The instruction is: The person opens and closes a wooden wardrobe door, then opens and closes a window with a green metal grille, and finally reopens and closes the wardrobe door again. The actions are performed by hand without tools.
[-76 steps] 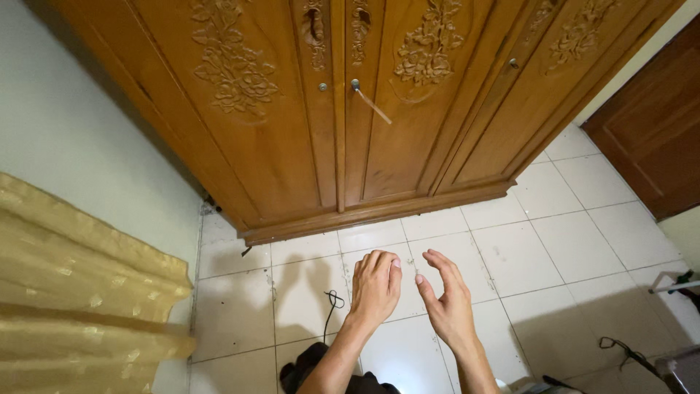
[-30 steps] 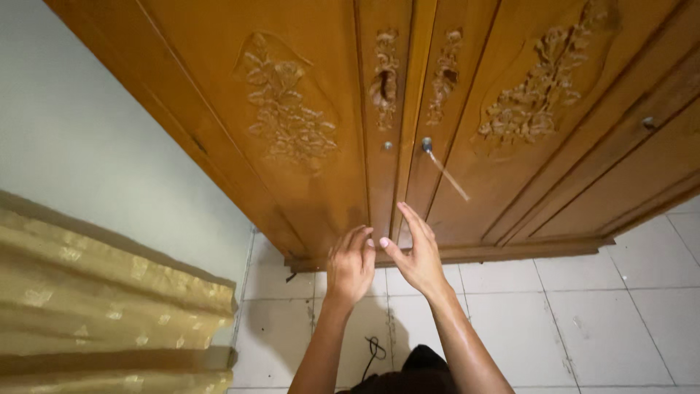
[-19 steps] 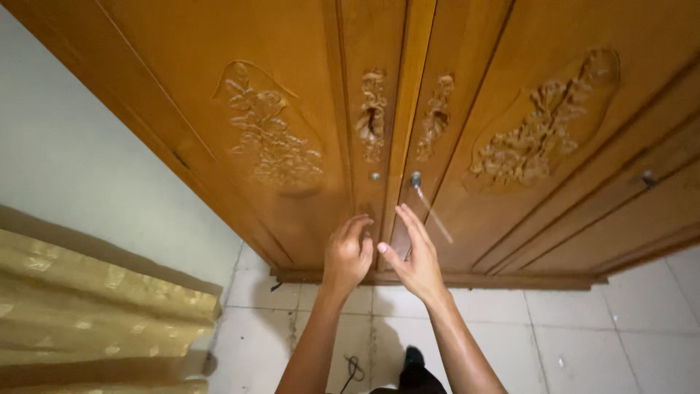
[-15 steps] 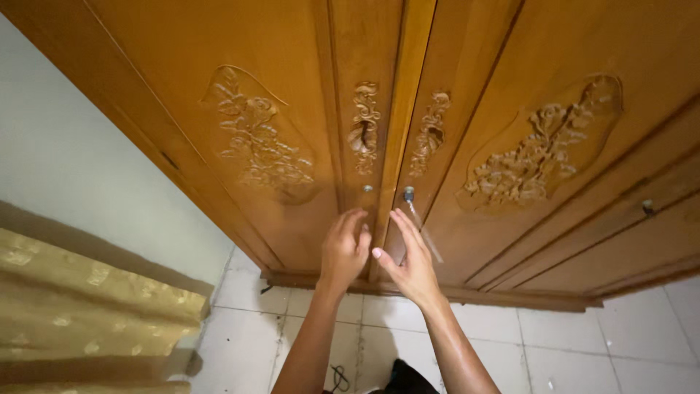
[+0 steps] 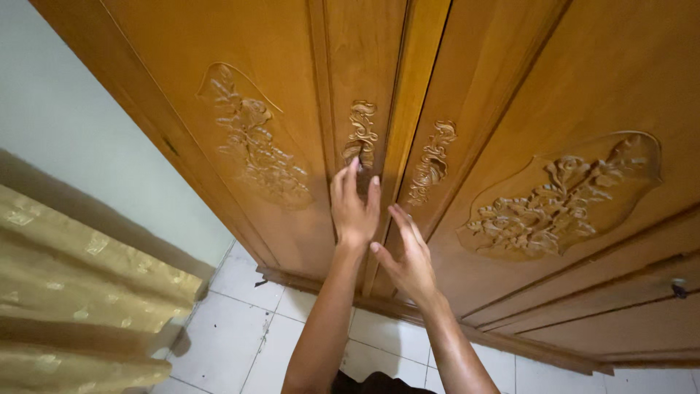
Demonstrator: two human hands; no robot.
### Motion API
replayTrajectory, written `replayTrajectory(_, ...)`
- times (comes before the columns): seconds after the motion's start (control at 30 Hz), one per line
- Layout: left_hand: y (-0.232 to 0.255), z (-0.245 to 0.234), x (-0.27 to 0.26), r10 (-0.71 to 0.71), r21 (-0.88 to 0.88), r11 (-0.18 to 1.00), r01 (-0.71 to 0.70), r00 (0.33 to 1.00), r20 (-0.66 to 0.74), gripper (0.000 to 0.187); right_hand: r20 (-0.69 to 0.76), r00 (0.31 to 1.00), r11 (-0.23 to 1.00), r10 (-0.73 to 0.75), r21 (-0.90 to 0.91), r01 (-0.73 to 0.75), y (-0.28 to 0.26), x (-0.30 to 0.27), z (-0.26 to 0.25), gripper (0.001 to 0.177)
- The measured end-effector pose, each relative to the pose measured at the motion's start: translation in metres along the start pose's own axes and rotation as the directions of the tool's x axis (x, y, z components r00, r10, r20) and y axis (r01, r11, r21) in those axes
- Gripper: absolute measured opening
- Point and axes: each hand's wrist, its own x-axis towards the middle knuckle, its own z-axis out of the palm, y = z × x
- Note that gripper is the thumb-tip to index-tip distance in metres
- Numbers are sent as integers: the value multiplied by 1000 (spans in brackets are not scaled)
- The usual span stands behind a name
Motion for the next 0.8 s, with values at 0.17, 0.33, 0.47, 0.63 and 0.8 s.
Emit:
replayTrajectory(0.17,0,14,10,67,67,996,-61,993,-92,54,-16,999,999,-44,31,44,12,11,0,74)
replayTrajectory(0.33,0,17,15,63,70,996,-56,992,-106,52,-1,999,998,-42,54,42,10,21,-6,73)
replayTrajectory(0.47,-2,19,20,51,74,996,-42,991,-121,46,-19,998,997,-55,59,56,8,29,-8,73)
replayTrajectory(0.63,-2,18,23,43,109,993,-33,996,-83,49,-3,999,996,-54,72,54,8,35,-8,75)
replayTrajectory(0.8,2,9,30,23,118,993,-21,1000,-17,48,24,999,999,30,29,-30,7,45,-3,87)
